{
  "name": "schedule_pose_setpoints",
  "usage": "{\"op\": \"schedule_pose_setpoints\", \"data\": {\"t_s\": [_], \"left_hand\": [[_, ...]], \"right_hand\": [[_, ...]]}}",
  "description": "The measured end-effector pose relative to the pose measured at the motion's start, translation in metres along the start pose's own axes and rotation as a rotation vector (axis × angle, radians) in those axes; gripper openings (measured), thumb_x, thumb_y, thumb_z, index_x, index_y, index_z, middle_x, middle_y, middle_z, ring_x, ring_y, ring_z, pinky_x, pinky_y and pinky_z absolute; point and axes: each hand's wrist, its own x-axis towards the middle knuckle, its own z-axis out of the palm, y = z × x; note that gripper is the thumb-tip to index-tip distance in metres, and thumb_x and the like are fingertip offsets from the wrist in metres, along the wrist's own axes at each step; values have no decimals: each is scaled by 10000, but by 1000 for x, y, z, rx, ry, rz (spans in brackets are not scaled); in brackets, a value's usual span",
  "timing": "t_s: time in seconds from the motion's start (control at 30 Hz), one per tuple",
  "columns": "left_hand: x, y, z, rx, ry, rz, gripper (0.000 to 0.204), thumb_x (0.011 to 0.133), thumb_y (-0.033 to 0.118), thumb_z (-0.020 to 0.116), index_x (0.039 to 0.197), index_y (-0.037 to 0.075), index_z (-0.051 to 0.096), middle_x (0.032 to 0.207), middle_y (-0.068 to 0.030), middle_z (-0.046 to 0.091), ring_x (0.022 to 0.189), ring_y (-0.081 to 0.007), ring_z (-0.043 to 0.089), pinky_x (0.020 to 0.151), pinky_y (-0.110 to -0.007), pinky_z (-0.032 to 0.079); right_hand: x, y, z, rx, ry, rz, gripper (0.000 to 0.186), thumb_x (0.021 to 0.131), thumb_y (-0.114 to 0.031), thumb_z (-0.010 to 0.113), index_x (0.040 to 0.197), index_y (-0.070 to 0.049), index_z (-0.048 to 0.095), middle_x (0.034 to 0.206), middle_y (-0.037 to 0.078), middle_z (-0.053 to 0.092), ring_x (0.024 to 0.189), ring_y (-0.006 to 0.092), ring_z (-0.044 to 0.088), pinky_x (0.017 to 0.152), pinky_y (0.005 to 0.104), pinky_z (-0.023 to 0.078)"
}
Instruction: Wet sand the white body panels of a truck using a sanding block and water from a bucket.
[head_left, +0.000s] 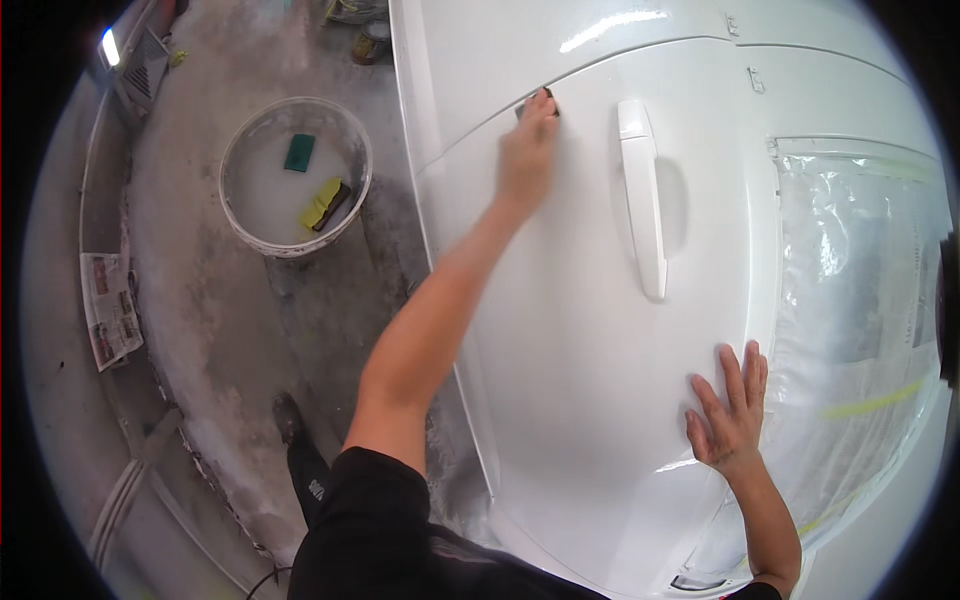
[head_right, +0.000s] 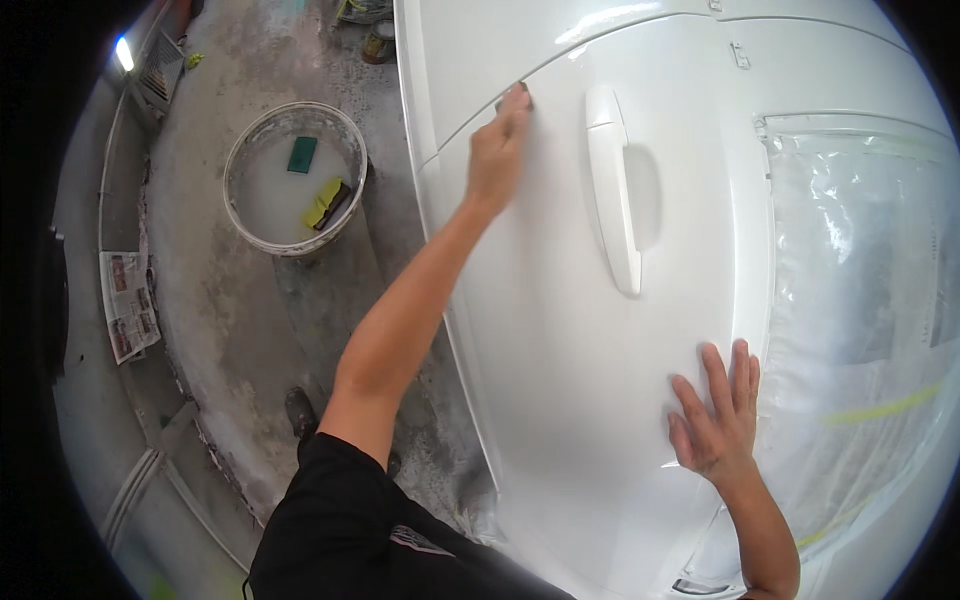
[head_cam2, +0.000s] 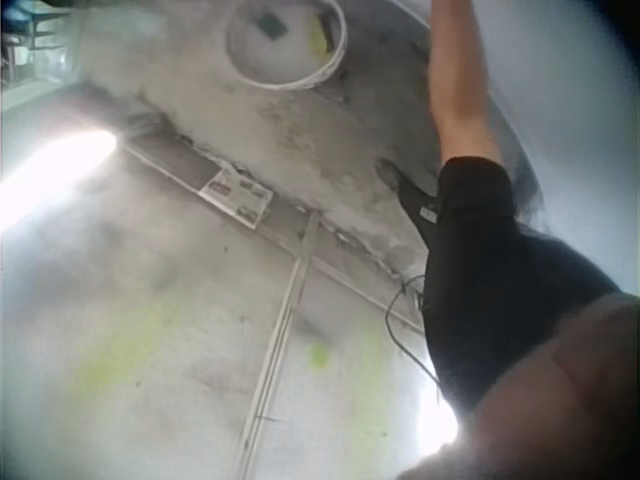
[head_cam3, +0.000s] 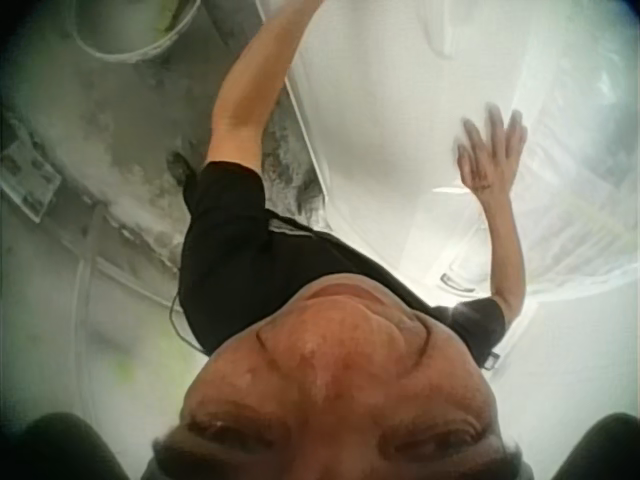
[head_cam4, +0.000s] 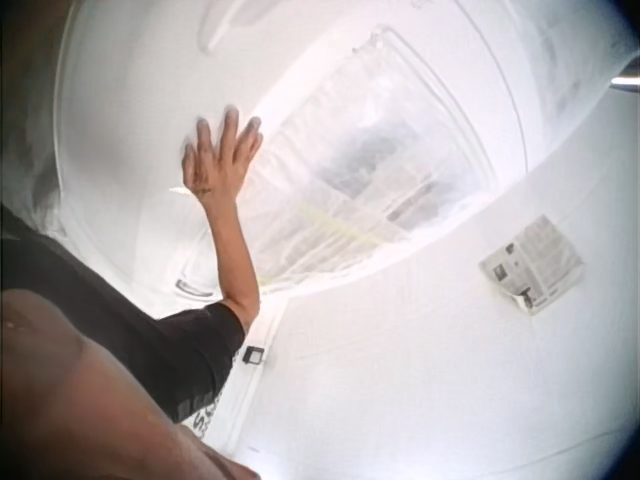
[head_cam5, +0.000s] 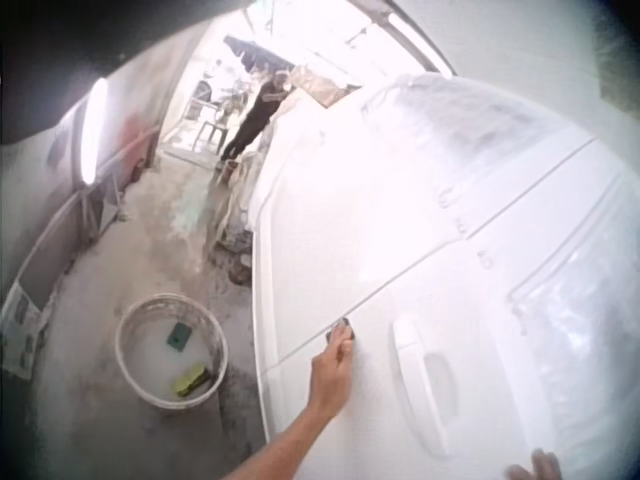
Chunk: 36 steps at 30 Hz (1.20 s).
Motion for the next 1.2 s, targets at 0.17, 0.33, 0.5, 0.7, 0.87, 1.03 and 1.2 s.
{"op": "schedule_pose_setpoints", "data": {"t_s": [0.17,0.33,0.5,0.7,0.87,1.03,1.2], "left_hand": [[23,55,25,-1,-145,192,461,1159,285,478,1481,-12,622,1624,-168,549,1580,-320,420,1296,-384,323],[7,-13,-14,127,11,-2,459,1163,276,467,1495,-6,611,1625,-183,540,1561,-319,451,1295,-383,334],[29,52,34,48,-114,207,490,1180,319,446,1524,-1,584,1639,-186,520,1589,-331,401,1312,-401,304],[9,-15,-23,66,7,-63,417,1140,197,503,1479,-21,608,1646,-212,498,1586,-376,384,1300,-442,347],[-3,39,36,69,-88,183,437,1160,249,514,1505,-9,589,1677,-176,471,1612,-366,341,1326,-428,276],[-20,-55,-51,49,8,-66,461,1170,247,484,1560,10,547,1696,-167,447,1617,-314,343,1331,-419,284],[-31,6,26,156,-53,130,430,1144,205,515,1522,10,578,1678,-187,461,1594,-391,367,1311,-462,316]], "right_hand": [[-1,1,1,-3,14,17,434,922,-204,659,1342,-114,730,1657,277,465,1593,575,270,1294,675,196],[3,-2,-1,2,17,3,444,923,-200,656,1355,-116,719,1653,283,466,1589,583,271,1290,679,203],[-5,-1,0,-7,-20,36,448,915,-200,658,1352,-120,713,1650,282,469,1586,587,271,1284,689,206],[3,-4,3,-17,-2,-4,424,911,-199,658,1324,-123,718,1648,281,468,1585,589,271,1277,699,211],[-3,0,-5,-46,-11,44,430,913,-196,656,1330,-112,717,1643,281,476,1579,594,282,1280,699,206],[8,-8,6,-25,11,5,420,915,-198,651,1316,-97,720,1643,286,471,1575,600,286,1271,707,220],[-2,0,4,-51,-63,54,414,906,-196,654,1300,-92,729,1636,299,474,1576,609,277,1263,716,229]]}}
